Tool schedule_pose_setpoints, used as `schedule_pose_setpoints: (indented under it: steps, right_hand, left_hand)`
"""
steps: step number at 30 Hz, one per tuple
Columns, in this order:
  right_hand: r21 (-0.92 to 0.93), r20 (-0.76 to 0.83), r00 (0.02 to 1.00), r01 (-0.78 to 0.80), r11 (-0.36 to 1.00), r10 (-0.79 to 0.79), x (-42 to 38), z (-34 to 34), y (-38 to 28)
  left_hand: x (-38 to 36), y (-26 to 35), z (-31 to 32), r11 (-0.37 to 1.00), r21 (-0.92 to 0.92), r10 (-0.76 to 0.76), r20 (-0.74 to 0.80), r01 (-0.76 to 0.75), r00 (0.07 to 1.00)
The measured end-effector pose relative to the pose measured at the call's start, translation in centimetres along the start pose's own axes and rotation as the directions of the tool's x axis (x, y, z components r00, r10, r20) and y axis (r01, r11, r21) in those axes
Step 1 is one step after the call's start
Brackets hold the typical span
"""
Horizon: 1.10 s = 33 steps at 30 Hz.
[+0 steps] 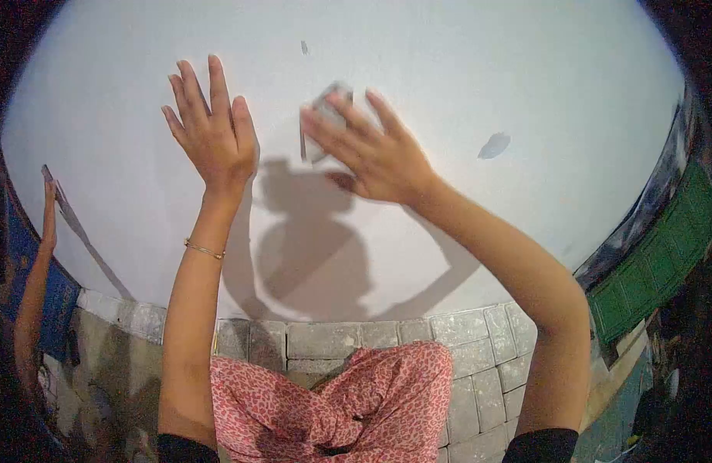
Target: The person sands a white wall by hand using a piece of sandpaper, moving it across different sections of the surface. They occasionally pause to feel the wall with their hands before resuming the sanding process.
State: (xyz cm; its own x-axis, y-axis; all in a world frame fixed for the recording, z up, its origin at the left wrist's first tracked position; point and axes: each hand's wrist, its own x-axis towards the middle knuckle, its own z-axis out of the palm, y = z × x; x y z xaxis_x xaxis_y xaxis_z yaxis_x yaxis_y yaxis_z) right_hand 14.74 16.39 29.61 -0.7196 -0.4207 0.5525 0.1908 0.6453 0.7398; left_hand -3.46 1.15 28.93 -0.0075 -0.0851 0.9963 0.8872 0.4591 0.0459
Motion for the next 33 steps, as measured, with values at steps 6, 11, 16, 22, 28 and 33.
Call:
schedule_pose_setpoints:
  steps: [6, 11, 16, 22, 28, 33]
  right_hand:
    - [0.07, 0.217, 0.893, 0.388, 0.919, -0.394, -8.8, 3.5, -5.5]
    - [0.076, 0.281, 0.685, 0.682, 0.727, -0.672, -10.8, 3.3, -4.8]
    - [0.188, 0.195, 0.934, 0.264, 0.946, -0.299, -2.9, 0.7, 2.9]
    - [0.014, -0.314, 0.867, -0.405, 0.914, 0.388, 7.5, -7.4, 15.5]
    - [-0.046, -0.383, 0.789, -0.536, 0.843, 0.481, 7.3, -5.2, 11.8]
    - [-0.014, -0.046, 0.993, -0.111, 0.994, 0.11, 0.7, -1.5, 2.1]
  left_hand:
    - [0.0, 0.2, -0.1, 1.0, 0.012, -0.015, 0.021, 0.014, 1.0]
    - [0.0, 0.2, -0.1, 1.0, 0.016, -0.015, 0.026, 0.014, 1.0]
    - [-0.1, 0.4, -0.3, 0.999, 0.03, -0.041, 0.051, 0.04, 0.998]
    - [-2.3, -0.2, -1.5, 0.999, 0.019, -0.044, 0.107, 0.042, 0.993]
    - [-15.3, -3.0, -4.0, 0.997, 0.072, -0.031, 0.296, 0.01, 0.955]
    - [-28.4, -5.1, -5.1, 0.995, 0.099, -0.062, 0.376, 0.027, 0.924]
